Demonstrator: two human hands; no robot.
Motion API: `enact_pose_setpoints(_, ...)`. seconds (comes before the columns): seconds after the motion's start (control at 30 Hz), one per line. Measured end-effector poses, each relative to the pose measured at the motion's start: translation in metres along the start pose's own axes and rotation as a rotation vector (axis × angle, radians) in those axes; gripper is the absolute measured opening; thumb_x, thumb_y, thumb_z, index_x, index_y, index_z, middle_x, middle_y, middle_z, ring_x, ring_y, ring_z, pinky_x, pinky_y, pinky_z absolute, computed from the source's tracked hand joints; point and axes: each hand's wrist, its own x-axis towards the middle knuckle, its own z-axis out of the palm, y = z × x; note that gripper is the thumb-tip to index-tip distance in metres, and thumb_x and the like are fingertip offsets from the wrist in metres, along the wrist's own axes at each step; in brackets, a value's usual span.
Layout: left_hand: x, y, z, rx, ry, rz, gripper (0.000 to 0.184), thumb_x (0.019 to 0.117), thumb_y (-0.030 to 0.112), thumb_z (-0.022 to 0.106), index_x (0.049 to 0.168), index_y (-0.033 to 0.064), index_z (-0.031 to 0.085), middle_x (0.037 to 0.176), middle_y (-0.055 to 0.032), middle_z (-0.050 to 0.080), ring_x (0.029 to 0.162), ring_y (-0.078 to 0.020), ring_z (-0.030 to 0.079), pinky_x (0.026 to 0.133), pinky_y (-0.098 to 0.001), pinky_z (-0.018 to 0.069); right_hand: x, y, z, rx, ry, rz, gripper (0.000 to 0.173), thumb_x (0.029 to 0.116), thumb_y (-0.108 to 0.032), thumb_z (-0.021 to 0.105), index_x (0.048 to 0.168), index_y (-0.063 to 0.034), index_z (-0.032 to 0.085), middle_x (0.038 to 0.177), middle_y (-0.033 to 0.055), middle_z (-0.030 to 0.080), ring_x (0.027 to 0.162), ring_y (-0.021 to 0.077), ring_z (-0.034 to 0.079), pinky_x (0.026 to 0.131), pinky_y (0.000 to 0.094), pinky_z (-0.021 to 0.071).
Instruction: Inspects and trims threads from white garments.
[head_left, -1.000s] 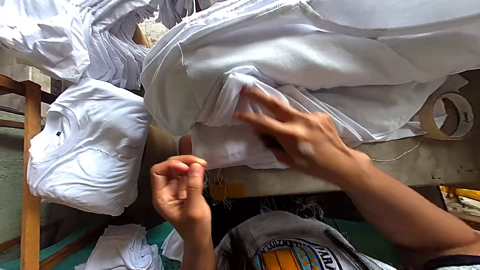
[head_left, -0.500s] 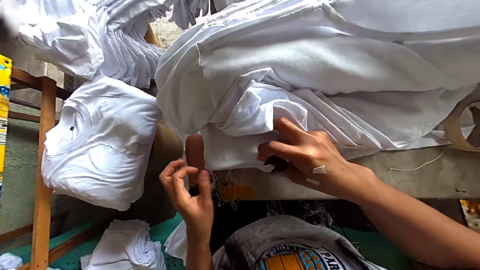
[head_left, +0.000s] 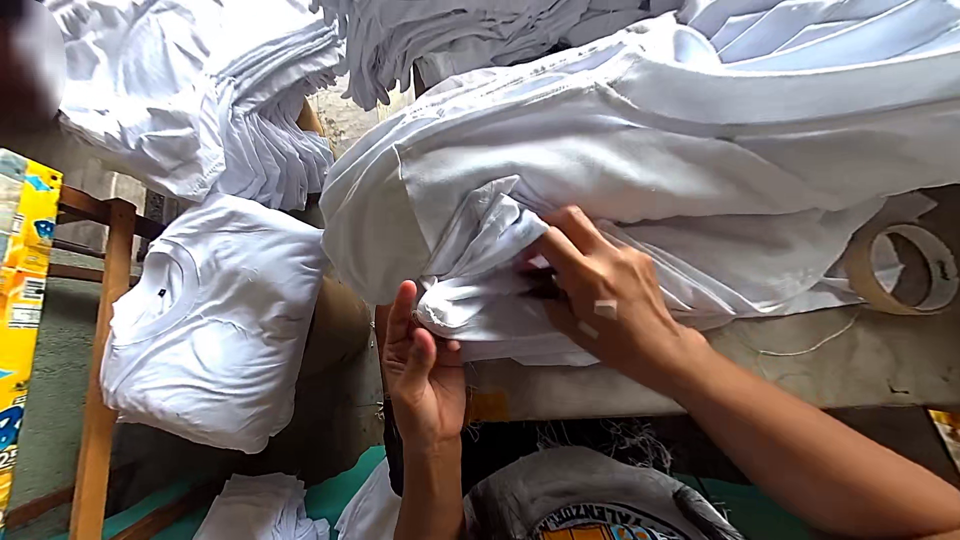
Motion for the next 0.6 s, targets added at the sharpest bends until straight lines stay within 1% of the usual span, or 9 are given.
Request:
enact_pose_setpoints(0.03,-0.001,-0.002,0.001,0.082,0.023,0.057,0.032,0.0913,0.004,0.071,0.123,0.0110,0.073,0.102,-0.0053,0.077,0.088,-0.0106,0.074,0.082,-0.0260,0.0611,-0.007,-0.007,-0.001,0.029,0.010,0.013,0.024,0.0841,-0.015,0.068,0.103,-0.0008,0.065,0.098,0.0187,0.063,0.052,0.0283,0.058,0.038,0.0420,0.0404)
enact_pose_setpoints(0.07,-0.002,-0.003,0.004,0.180,0.067,0.126,0.028,0.0912,-0.002,0.067,0.116,0.0089,0.076,0.097,-0.0044,0.077,0.085,-0.0095,0.074,0.079,-0.0250,0.0615,-0.014,-0.015,0.000,0.066,0.004,0.023,0.029,0.0888,-0.025,0.069,0.103,-0.0004,0.064,0.094,0.0175,0.062,0.054,0.0268,0.059,0.042,0.0405,0.0435)
enact_pose_setpoints(0.1,-0.001,-0.004,0.006,0.262,0.105,0.183,0.021,0.0921,-0.004,0.065,0.104,0.0082,0.078,0.090,-0.0022,0.078,0.079,-0.0070,0.074,0.075,-0.0228,0.0613,-0.022,-0.022,0.003,0.125,-0.010,0.023,0.035,0.0928,-0.032,0.067,0.105,0.0005,0.064,0.093,0.0166,0.064,0.060,0.0254,0.062,0.048,0.0391,0.0478)
enact_pose_setpoints(0.13,-0.001,-0.004,0.006,0.301,0.116,0.215,0.016,0.0935,-0.001,0.065,0.094,0.0087,0.077,0.083,-0.0007,0.076,0.074,-0.0052,0.072,0.070,-0.0206,0.0605,-0.029,-0.028,0.005,0.207,-0.042,0.016,0.036,0.0976,-0.032,0.061,0.109,0.0016,0.063,0.092,0.0154,0.064,0.068,0.0235,0.063,0.057,0.0367,0.0509)
enact_pose_setpoints(0.2,-0.003,-0.001,0.004,0.304,0.060,0.213,0.011,0.0958,0.015,0.069,0.088,0.0118,0.075,0.081,0.0010,0.074,0.072,-0.0045,0.071,0.068,-0.0190,0.0598,-0.037,-0.035,0.010,0.403,-0.125,-0.005,0.031,0.1042,-0.025,0.052,0.116,0.0025,0.058,0.091,0.0112,0.062,0.077,0.0151,0.061,0.070,0.0257,0.0518)
enact_pose_setpoints(0.3,-0.008,0.005,0.002,0.274,-0.049,0.177,0.016,0.0967,0.027,0.067,0.091,0.0141,0.073,0.092,0.0003,0.074,0.085,-0.0070,0.072,0.075,-0.0214,0.0603,-0.036,-0.038,0.016,0.601,-0.170,-0.024,0.027,0.1057,-0.021,0.051,0.114,0.0037,0.055,0.079,0.0067,0.061,0.068,0.0063,0.058,0.066,0.0160,0.0489)
enact_pose_setpoints(0.47,-0.012,0.010,-0.003,0.407,-0.064,0.197,0.015,0.0966,0.030,0.067,0.093,0.0167,0.073,0.096,0.0033,0.074,0.091,-0.0061,0.071,0.083,-0.0234,0.0596,-0.022,-0.040,0.025,0.717,-0.176,-0.018,0.028,0.1060,-0.022,0.052,0.111,0.0047,0.055,0.077,0.0043,0.058,0.068,0.0003,0.054,0.066,0.0116,0.0458)
enact_pose_setpoints(0.53,-0.013,0.011,-0.003,0.457,-0.060,0.207,0.013,0.0957,0.029,0.069,0.093,0.0178,0.073,0.097,0.0048,0.074,0.094,-0.0049,0.071,0.085,-0.0230,0.0585,-0.018,-0.043,0.026,0.677,-0.160,-0.026,0.026,0.1061,-0.022,0.051,0.111,0.0034,0.056,0.078,0.0046,0.060,0.069,0.0025,0.057,0.067,0.0141,0.0479)
enact_pose_setpoints(0.6,-0.014,0.012,-0.002,0.504,-0.060,0.214,0.013,0.0962,0.030,0.068,0.094,0.0181,0.074,0.100,0.0048,0.075,0.095,-0.0054,0.072,0.085,-0.0238,0.0599,-0.016,-0.047,0.027,0.524,-0.099,-0.046,0.021,0.1046,-0.018,0.049,0.108,0.0008,0.057,0.073,0.0052,0.060,0.063,0.0098,0.058,0.060,0.0217,0.0483)
